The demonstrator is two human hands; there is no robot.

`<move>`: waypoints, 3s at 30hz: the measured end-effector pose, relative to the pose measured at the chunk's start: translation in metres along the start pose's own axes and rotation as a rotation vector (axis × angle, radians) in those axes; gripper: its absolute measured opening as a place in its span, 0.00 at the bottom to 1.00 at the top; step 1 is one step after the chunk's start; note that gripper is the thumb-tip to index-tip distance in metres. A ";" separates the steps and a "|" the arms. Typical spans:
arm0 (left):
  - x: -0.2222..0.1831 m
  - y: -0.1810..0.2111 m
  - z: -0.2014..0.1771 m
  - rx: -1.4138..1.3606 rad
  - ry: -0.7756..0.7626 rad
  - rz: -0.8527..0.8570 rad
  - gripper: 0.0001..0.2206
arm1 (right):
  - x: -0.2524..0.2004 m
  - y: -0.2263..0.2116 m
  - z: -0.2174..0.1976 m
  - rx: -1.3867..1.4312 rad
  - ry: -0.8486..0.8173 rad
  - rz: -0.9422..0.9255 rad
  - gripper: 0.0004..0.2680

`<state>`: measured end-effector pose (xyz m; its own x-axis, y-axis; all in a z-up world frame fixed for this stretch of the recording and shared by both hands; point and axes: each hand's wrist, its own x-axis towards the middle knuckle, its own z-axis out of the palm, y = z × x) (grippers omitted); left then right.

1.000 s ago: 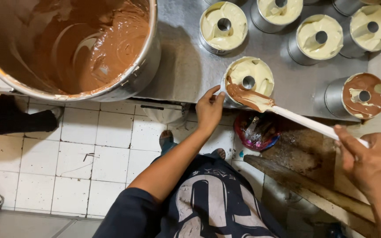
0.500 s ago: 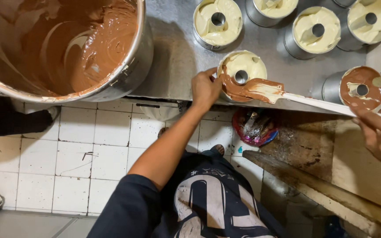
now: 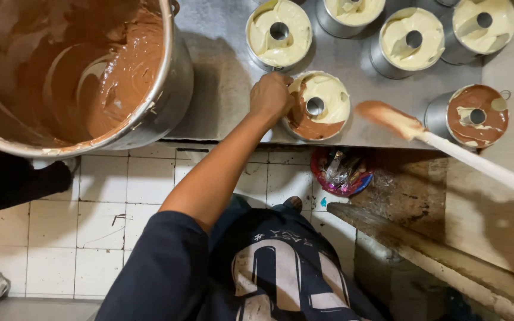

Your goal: The person mixes chocolate batter in a large metal bowl using a spatula and then transfers portions of the batter into several ring-shaped cake molds on a metal counter.

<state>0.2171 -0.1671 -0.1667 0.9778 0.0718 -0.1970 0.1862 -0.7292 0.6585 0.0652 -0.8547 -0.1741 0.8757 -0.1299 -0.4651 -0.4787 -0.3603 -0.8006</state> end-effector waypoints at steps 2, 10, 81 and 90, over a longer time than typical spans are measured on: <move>0.025 0.003 0.013 0.115 -0.058 0.019 0.10 | -0.040 -0.016 0.052 0.002 0.010 -0.186 0.22; 0.057 0.041 0.040 0.248 0.035 0.334 0.27 | -0.136 -0.080 0.249 0.111 0.154 0.085 0.12; -0.231 -0.035 -0.207 -0.442 0.947 -0.064 0.32 | -0.108 -0.184 0.476 0.108 -0.914 0.281 0.13; -0.197 -0.075 -0.257 -0.992 0.937 -0.278 0.18 | -0.086 -0.196 0.379 0.320 -0.932 -0.012 0.14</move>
<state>0.0352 0.0481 0.0098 0.5240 0.8445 -0.1103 -0.0124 0.1371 0.9905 0.0597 -0.4223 -0.1201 0.5459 0.7019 -0.4574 -0.5848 -0.0717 -0.8080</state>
